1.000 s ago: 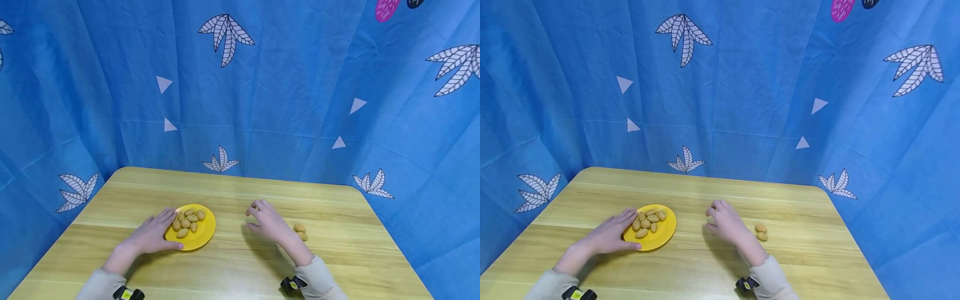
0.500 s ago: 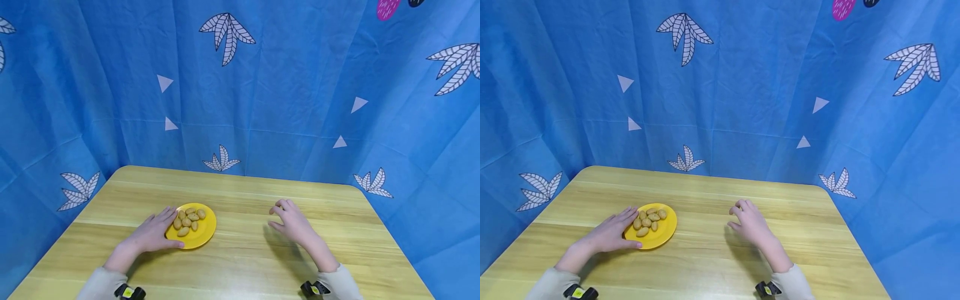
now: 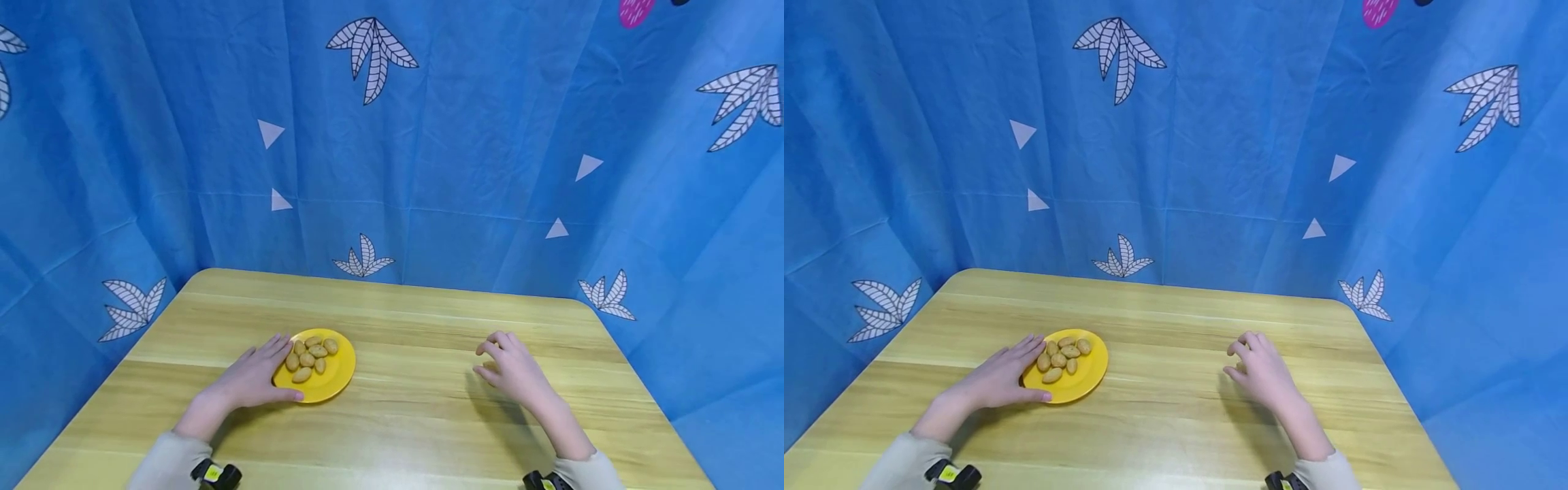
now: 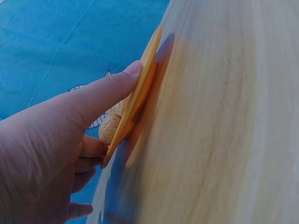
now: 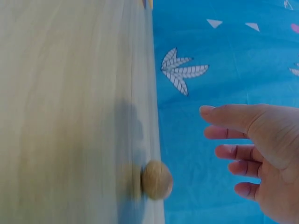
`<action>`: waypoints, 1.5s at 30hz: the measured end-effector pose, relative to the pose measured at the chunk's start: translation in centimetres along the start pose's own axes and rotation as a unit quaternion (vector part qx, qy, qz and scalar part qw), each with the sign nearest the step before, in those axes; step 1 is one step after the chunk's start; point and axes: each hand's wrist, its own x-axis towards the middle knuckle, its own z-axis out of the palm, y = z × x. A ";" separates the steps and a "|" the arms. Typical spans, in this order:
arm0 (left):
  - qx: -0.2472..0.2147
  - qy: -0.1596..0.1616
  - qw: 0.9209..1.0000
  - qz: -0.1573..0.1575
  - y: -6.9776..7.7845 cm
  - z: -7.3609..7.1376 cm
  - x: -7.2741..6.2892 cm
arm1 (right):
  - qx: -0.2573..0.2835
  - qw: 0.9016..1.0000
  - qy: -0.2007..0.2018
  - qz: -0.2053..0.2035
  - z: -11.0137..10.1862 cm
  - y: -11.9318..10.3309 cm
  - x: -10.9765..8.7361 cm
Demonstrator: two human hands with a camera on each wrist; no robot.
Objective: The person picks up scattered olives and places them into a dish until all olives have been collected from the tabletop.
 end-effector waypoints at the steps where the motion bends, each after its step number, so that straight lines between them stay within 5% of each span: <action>1: 0.000 0.000 1.000 0.000 0.0 0.0 0.0 | 0.001 1.000 -0.002 0.005 -0.1 0.1 -0.2; 16: 0.001 0.001 1.000 0.005 -0.2 0.1 -0.2 | 0.004 0.998 -0.039 0.055 -0.3 2.3 -3.1; 45: -0.003 0.000 1.000 0.003 0.0 0.1 -0.1 | -0.001 0.993 -0.099 0.061 0.7 2.3 -1.9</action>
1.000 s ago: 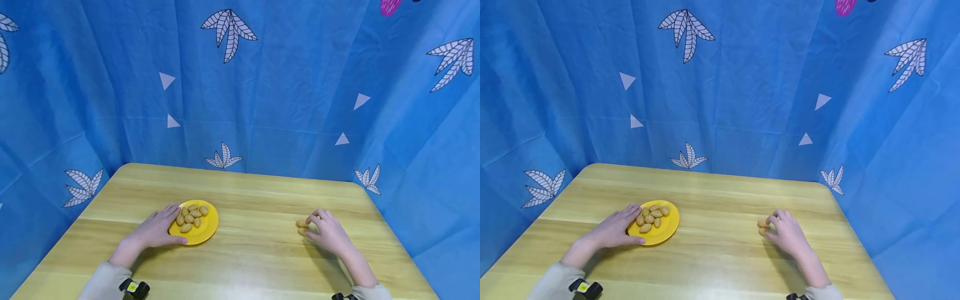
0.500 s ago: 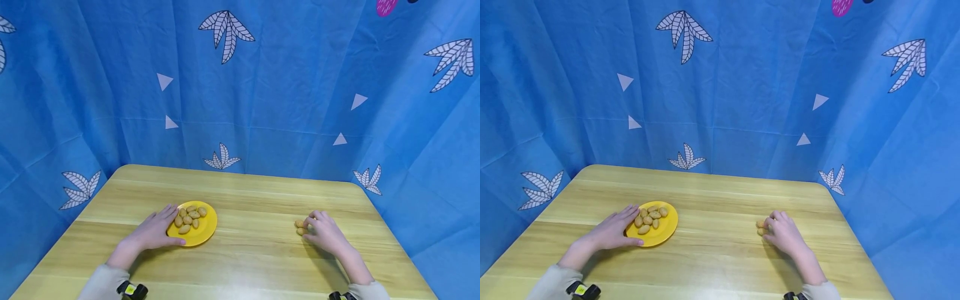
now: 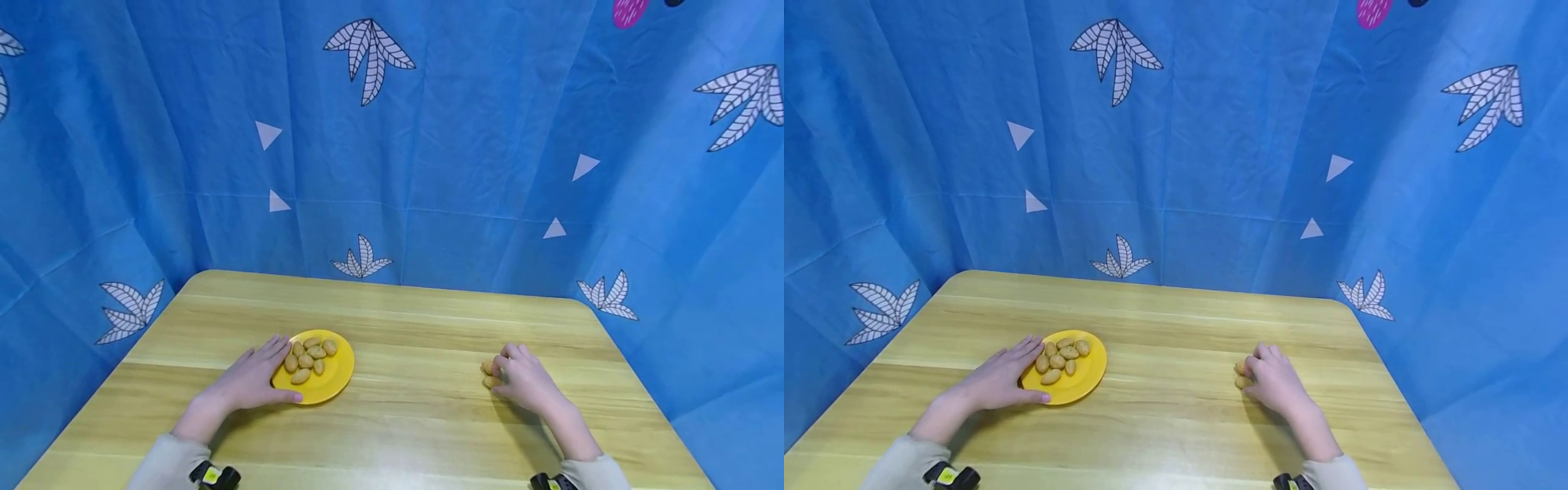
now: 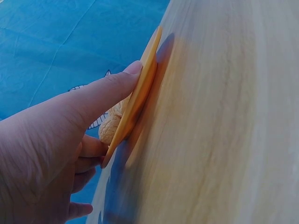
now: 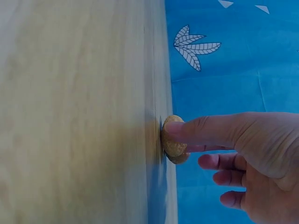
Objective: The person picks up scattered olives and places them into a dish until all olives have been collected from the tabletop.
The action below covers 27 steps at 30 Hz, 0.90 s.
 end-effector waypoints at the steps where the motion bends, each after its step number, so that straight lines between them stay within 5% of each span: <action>1: 0.000 -0.001 1.000 0.000 0.0 0.0 0.0 | 0.000 1.000 -0.004 0.003 0.0 0.0 0.0; 27: 0.010 0.005 1.000 0.001 0.1 0.1 0.1 | -0.001 0.999 0.027 -0.025 -0.6 0.4 0.1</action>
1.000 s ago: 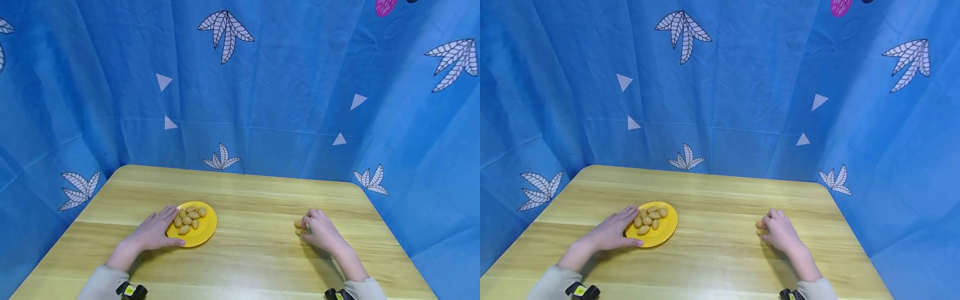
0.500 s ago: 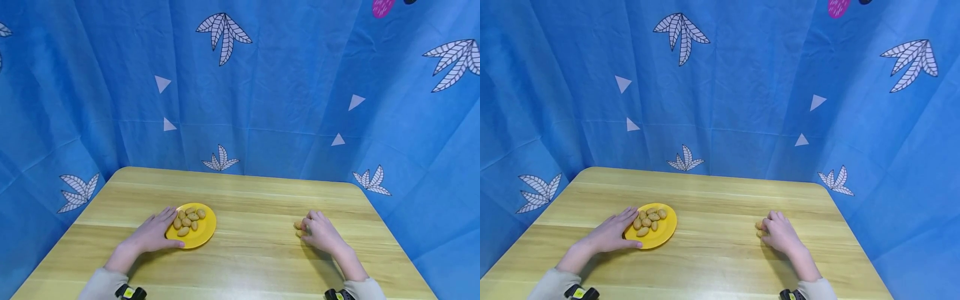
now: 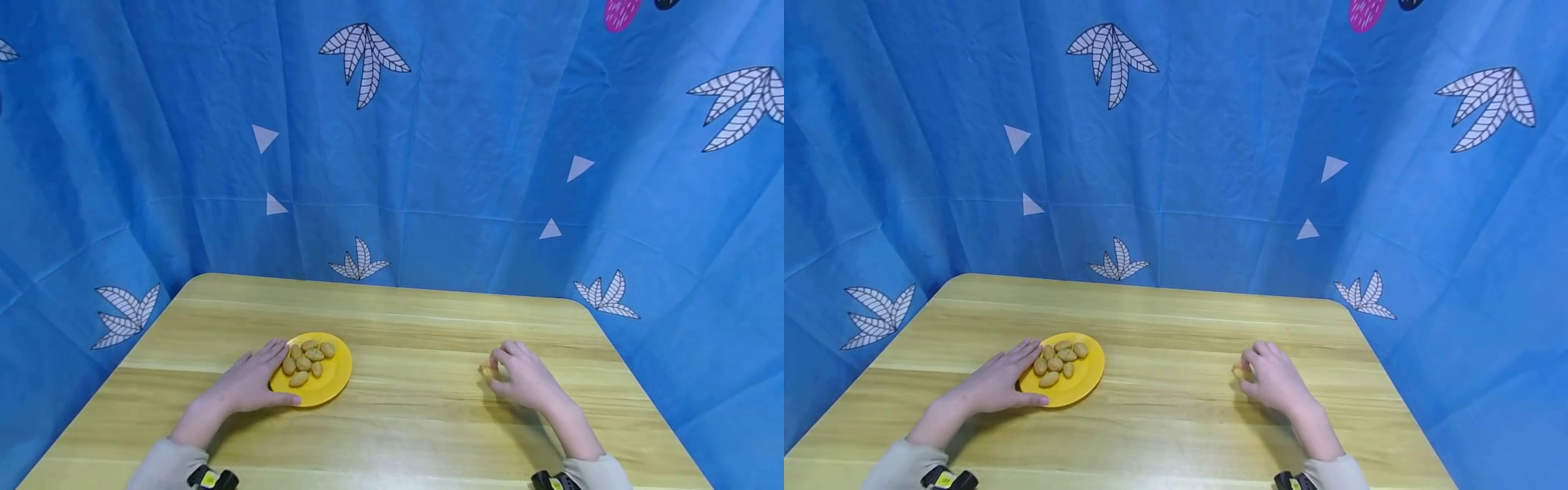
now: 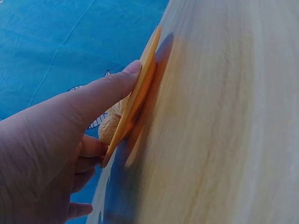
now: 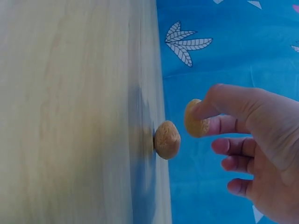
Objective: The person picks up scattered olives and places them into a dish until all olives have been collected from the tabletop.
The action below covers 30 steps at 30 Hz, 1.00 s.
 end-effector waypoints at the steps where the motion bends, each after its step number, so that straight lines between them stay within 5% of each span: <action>1: 0.001 0.001 1.000 0.000 0.0 0.0 0.0 | 0.000 1.000 0.004 -0.003 0.0 -0.1 0.0; 13: -0.001 0.002 1.000 -0.001 0.1 0.0 0.0 | -0.007 0.998 0.049 -0.049 0.2 -1.5 0.5; 30: -0.004 -0.002 1.000 -0.004 0.0 0.0 0.0 | -0.018 0.991 0.063 -0.115 0.9 -4.7 2.2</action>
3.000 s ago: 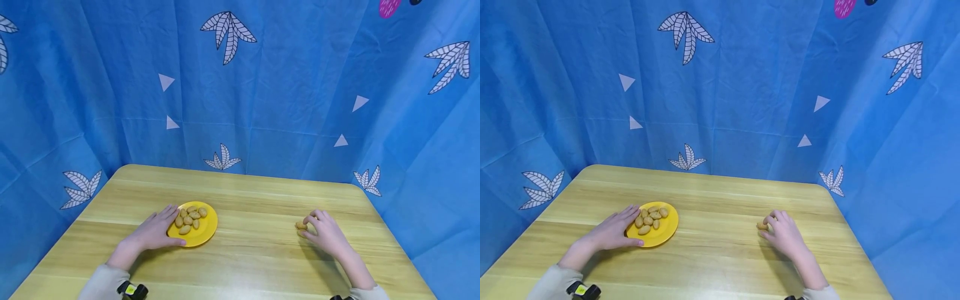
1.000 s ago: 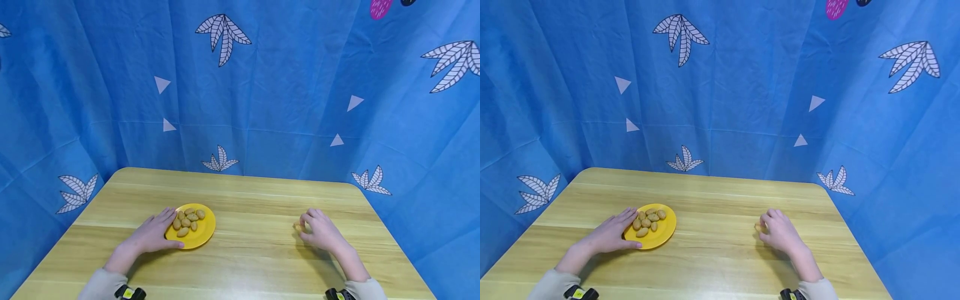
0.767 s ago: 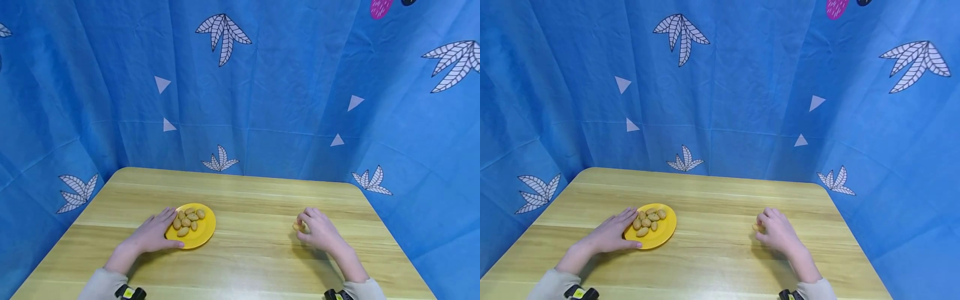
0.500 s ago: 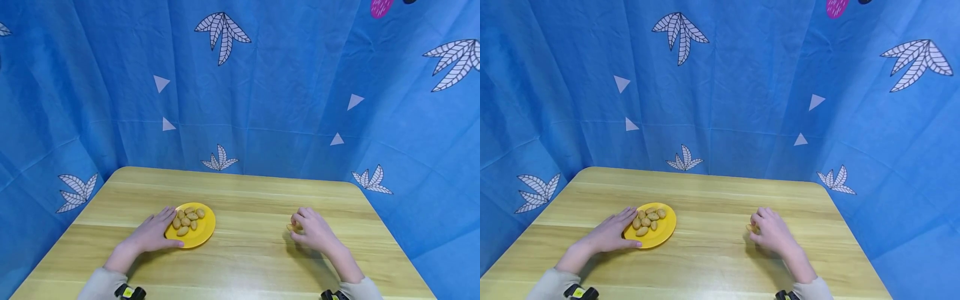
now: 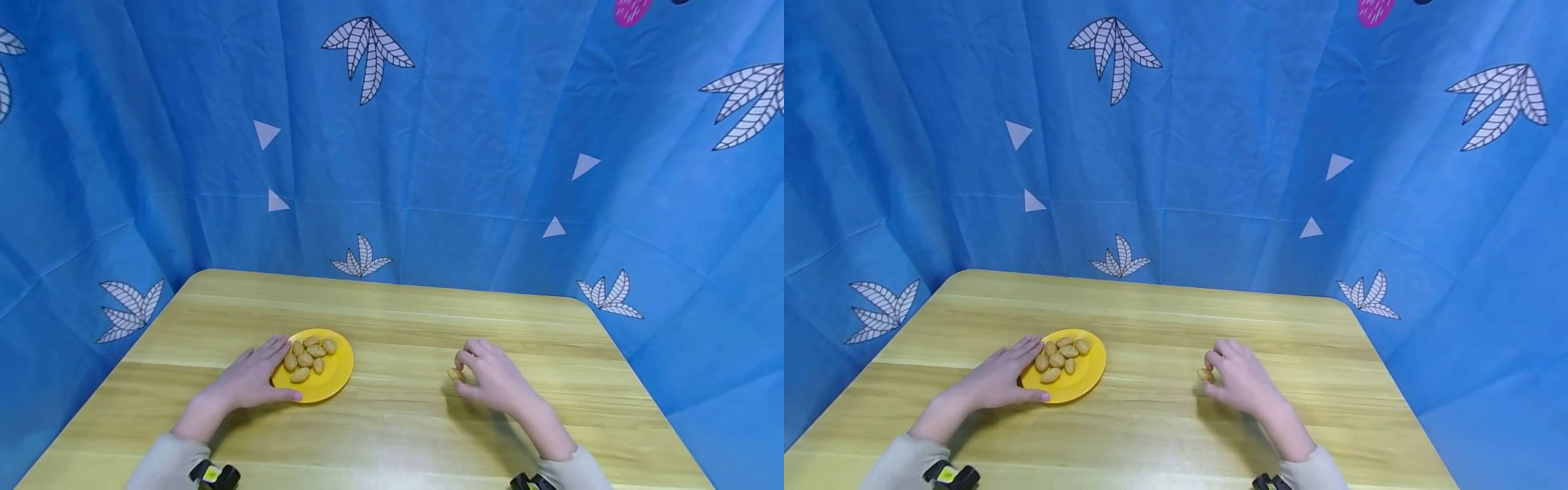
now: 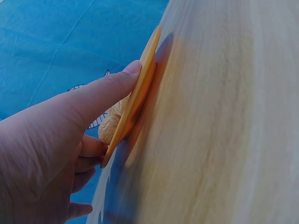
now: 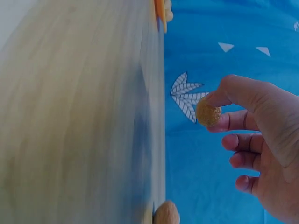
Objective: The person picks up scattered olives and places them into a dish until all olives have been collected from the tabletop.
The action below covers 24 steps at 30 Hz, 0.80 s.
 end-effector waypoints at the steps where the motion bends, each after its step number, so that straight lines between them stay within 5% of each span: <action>1: -0.001 0.000 1.000 0.000 0.0 0.0 0.0 | -0.002 1.000 0.001 -0.004 0.0 -0.2 0.2; 24: -0.002 -0.006 1.000 -0.004 -0.1 -0.1 0.0 | 0.019 0.999 -0.006 -0.050 -0.1 -3.7 4.7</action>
